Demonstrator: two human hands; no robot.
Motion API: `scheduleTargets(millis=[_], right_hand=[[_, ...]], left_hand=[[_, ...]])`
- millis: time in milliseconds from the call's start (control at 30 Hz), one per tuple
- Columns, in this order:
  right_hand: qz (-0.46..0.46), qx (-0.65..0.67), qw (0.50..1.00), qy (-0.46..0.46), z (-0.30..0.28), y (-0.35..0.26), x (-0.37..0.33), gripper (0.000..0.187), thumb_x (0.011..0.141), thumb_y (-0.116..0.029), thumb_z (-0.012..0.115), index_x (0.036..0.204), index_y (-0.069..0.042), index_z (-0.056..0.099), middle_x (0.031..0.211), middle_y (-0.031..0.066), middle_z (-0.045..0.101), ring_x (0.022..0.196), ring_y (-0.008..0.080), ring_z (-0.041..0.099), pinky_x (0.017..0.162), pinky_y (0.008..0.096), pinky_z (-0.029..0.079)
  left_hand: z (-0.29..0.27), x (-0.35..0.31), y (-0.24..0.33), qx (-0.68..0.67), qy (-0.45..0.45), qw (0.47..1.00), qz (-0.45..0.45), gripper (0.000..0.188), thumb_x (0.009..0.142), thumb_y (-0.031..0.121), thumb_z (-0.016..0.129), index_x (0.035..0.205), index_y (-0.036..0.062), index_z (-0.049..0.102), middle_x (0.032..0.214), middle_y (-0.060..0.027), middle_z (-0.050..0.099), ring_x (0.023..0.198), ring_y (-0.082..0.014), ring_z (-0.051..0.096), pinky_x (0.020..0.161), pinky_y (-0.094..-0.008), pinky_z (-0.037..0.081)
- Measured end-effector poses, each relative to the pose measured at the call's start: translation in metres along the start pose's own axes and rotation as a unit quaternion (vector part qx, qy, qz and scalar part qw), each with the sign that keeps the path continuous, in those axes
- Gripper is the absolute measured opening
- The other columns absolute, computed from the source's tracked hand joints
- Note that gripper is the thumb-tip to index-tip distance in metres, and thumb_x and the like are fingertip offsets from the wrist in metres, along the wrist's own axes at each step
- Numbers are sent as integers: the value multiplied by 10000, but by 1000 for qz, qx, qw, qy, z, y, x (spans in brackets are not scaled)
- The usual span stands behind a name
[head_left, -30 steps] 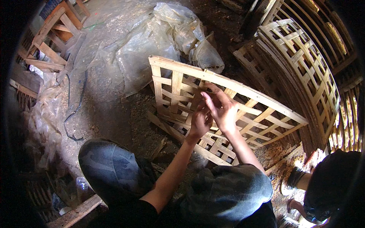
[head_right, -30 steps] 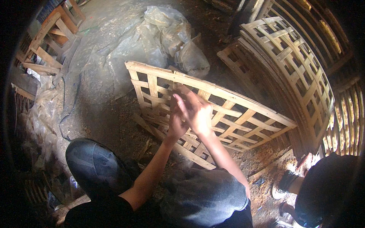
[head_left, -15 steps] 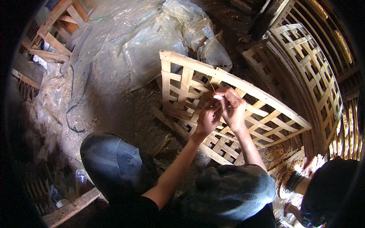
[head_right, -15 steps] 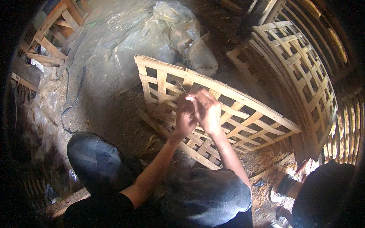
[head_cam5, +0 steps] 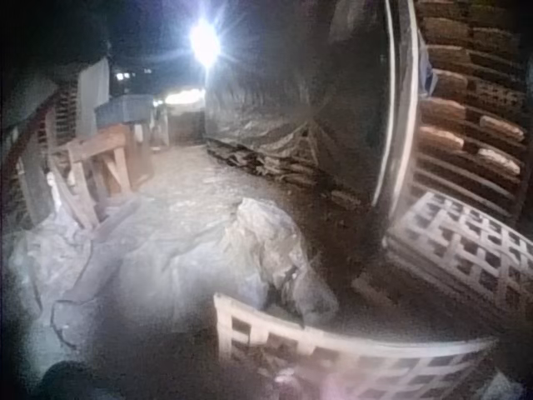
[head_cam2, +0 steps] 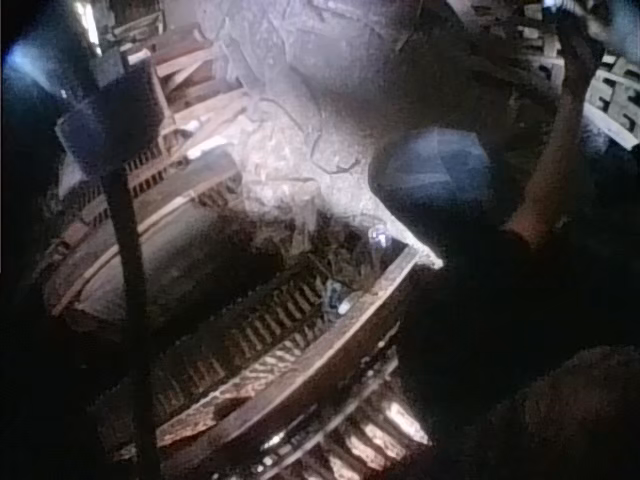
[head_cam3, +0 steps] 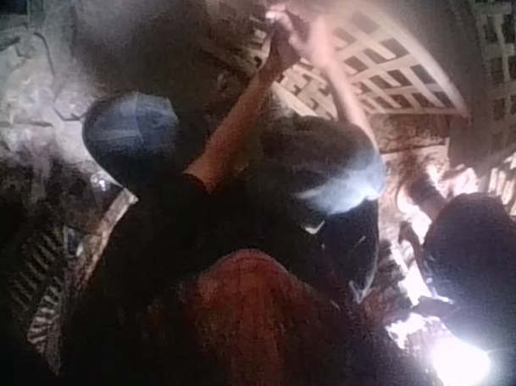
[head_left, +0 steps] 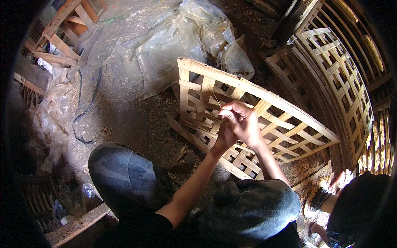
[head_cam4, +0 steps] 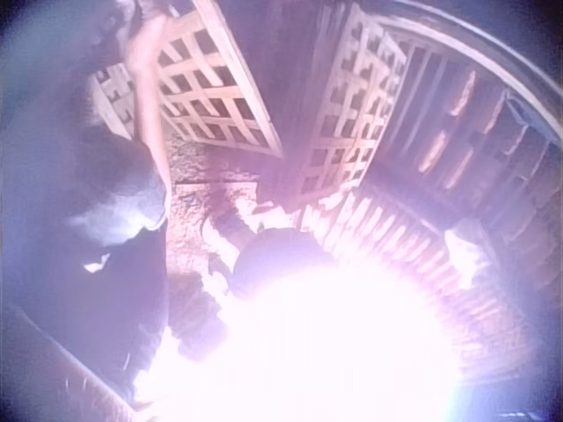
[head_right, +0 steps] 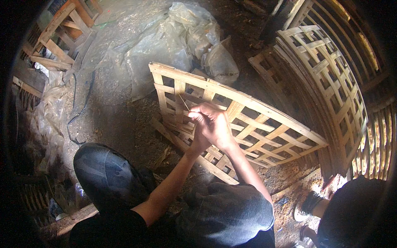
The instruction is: The person assembles a wooden lattice panel by hand, interlocking slats and adjusting the frame. The person lifts and stacks completed panels onto a nearby pile.
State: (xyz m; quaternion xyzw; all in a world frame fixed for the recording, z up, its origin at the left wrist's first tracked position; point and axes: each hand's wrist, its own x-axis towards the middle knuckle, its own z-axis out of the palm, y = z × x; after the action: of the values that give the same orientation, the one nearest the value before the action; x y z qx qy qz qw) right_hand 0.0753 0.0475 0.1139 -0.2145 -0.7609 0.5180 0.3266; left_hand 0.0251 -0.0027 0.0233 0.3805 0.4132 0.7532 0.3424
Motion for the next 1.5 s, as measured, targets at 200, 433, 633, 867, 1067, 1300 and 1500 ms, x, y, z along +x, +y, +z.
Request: scheduleTargets(millis=[200,433,633,867,1067,1300,1500], right_hand=[[-50,-7,985,-162,16,-7,-18,91,785,-87,690,871,-60,674,826,55,674,793,175,640,712,301,481],[-22,-213,948,-234,-29,-19,-30,180,793,-247,705,824,-70,722,728,54,680,624,166,625,567,287,486],[-77,-371,924,56,-56,-40,-33,153,763,-206,728,803,-60,712,743,82,668,649,189,620,574,312,489],[-82,-511,793,322,-107,-71,-50,127,718,-38,709,835,-72,675,805,60,606,715,204,574,653,327,472],[89,-338,873,341,-102,-53,-86,109,802,-117,674,896,-64,686,719,57,646,596,109,595,526,231,490],[186,-162,909,335,-75,-13,-95,392,898,-239,593,1240,-54,545,617,47,642,506,61,560,476,234,440],[169,-126,911,354,-72,-13,-76,265,897,-216,601,1056,-4,604,623,82,638,501,94,581,444,234,453]], left_hand=[[-11,7,-47,108,-56,991,-57,285,829,88,622,1086,-24,576,1068,-96,518,889,-183,583,729,-318,501],[-16,9,-20,283,-60,946,144,370,765,95,661,1119,20,588,1046,-134,558,900,-250,592,693,-342,505],[-13,10,-3,366,-93,912,161,331,789,64,615,1108,-11,575,1028,-183,570,776,-289,630,656,-345,516],[-7,12,10,285,-98,949,88,186,865,59,583,1026,-34,587,959,-131,542,677,-168,660,574,-259,508],[-5,12,14,265,-77,960,41,219,839,80,621,1005,-60,591,946,-153,565,721,-224,660,610,-285,536],[-4,12,16,325,-73,941,62,197,831,60,623,988,-57,599,961,-157,581,791,-238,633,619,-282,543],[-7,18,30,307,-128,943,-26,302,829,114,656,1087,-32,597,1073,-146,590,913,-190,626,634,-259,547]])
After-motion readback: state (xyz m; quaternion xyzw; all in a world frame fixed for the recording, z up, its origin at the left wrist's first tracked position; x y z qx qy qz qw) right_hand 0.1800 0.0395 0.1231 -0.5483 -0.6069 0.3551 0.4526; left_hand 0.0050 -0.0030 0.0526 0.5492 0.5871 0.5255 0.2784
